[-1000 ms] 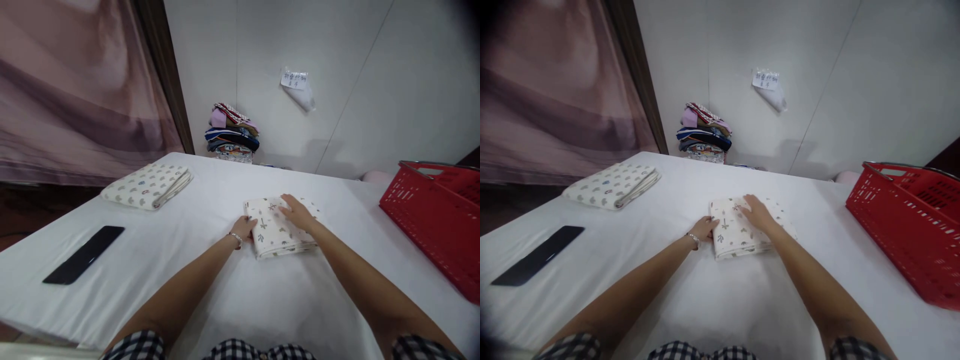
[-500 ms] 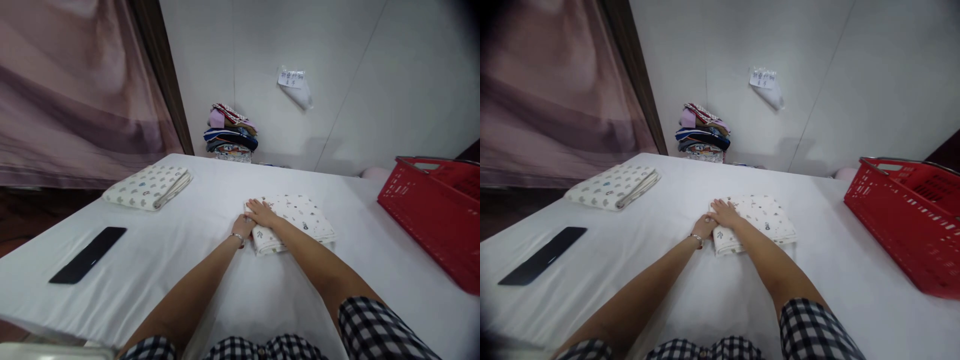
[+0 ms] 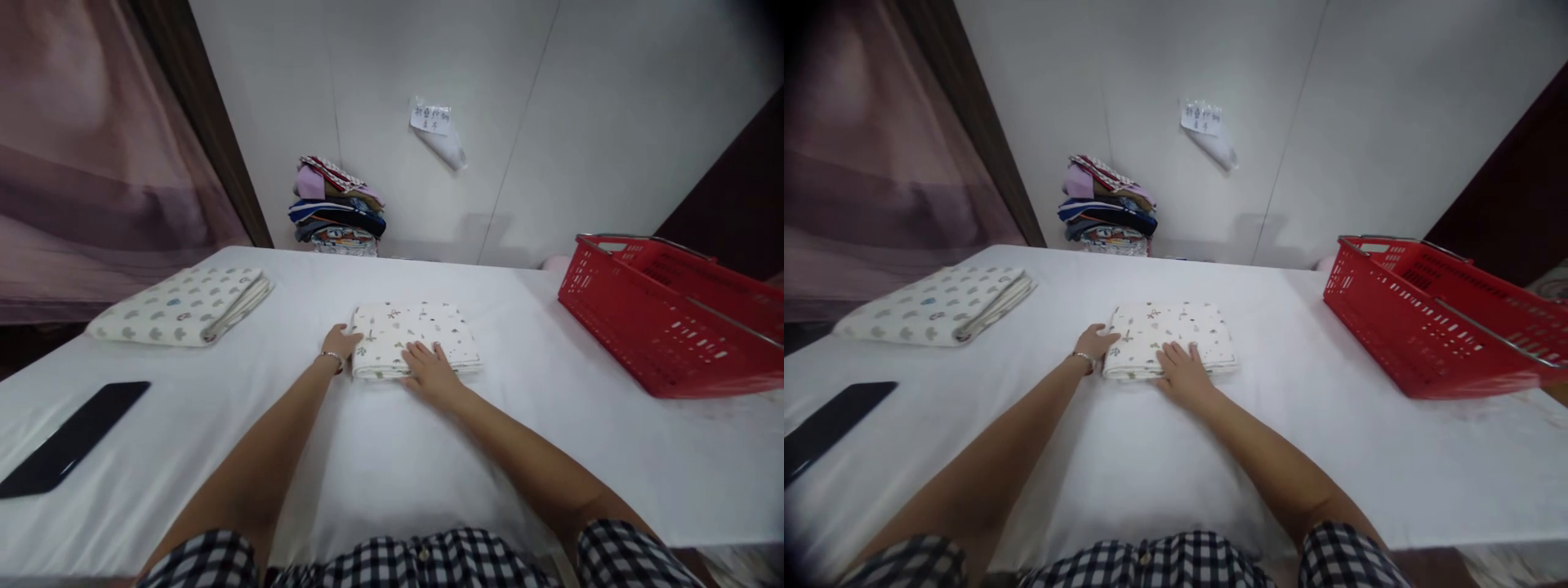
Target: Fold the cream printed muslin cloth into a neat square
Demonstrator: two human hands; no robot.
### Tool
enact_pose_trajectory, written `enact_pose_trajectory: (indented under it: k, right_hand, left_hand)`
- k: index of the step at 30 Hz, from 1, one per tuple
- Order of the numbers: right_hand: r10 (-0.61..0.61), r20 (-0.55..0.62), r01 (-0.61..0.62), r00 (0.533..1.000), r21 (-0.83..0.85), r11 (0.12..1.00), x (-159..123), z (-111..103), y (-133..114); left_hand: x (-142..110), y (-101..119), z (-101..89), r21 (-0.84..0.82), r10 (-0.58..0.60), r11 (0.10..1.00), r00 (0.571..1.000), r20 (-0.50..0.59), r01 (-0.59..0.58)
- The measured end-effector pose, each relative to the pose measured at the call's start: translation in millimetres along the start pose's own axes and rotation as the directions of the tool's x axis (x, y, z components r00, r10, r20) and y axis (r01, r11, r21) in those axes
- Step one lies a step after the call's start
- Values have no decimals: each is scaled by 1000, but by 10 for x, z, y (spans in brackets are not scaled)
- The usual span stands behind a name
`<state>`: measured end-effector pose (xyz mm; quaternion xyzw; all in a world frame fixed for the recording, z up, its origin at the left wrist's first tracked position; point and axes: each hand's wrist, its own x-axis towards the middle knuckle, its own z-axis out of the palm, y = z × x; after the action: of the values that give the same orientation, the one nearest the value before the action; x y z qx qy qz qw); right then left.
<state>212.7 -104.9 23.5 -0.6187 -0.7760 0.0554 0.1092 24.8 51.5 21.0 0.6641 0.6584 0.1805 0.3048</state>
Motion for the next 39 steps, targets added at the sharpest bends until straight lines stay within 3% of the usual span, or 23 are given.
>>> enact_pose_trajectory:
  k: [6,9,11,13,15,17,19,24,30,34,39]
  right_hand:
    - [63,-133,-80,989,-132,988,-356,80,325]
    - [123,-171,-148,978,-142,979,-486,72,472]
    - [157,-190,-184,969,-136,973,-538,73,547]
    - [170,-212,-199,962,-123,972,-568,79,604]
    - [170,-231,-198,958,-100,975,-584,80,649]
    - [172,-240,-193,955,-65,979,-599,74,691]
    - [179,-241,-189,954,-19,982,-618,62,741]
    - [124,-294,-97,948,106,990,-683,43,914]
    - [104,-484,-16,869,183,983,-699,80,1045]
    - [97,-479,-2,873,196,981,-675,102,1033]
    - [101,-459,-6,883,205,979,-673,88,1027]
  left_hand:
    - [-60,-42,8,4,-2,1000,998,-65,2]
    - [-202,-108,-16,-34,64,997,995,-73,-67]
    - [-354,-179,-27,-30,154,987,979,-136,-159]
    - [-533,-253,-14,12,293,955,929,-227,-298]
    - [-703,-317,29,80,477,876,831,-287,-476]
    - [-824,-370,88,160,641,765,715,-277,-624]
    - [-881,-416,141,208,731,682,649,-210,-701]
    - [-864,-477,168,224,742,668,657,-130,-710]
    - [-948,-314,146,319,793,601,597,-123,-732]
    - [-984,-153,204,387,826,534,561,-50,-752]
    - [-914,-109,276,400,808,542,589,-6,-739]
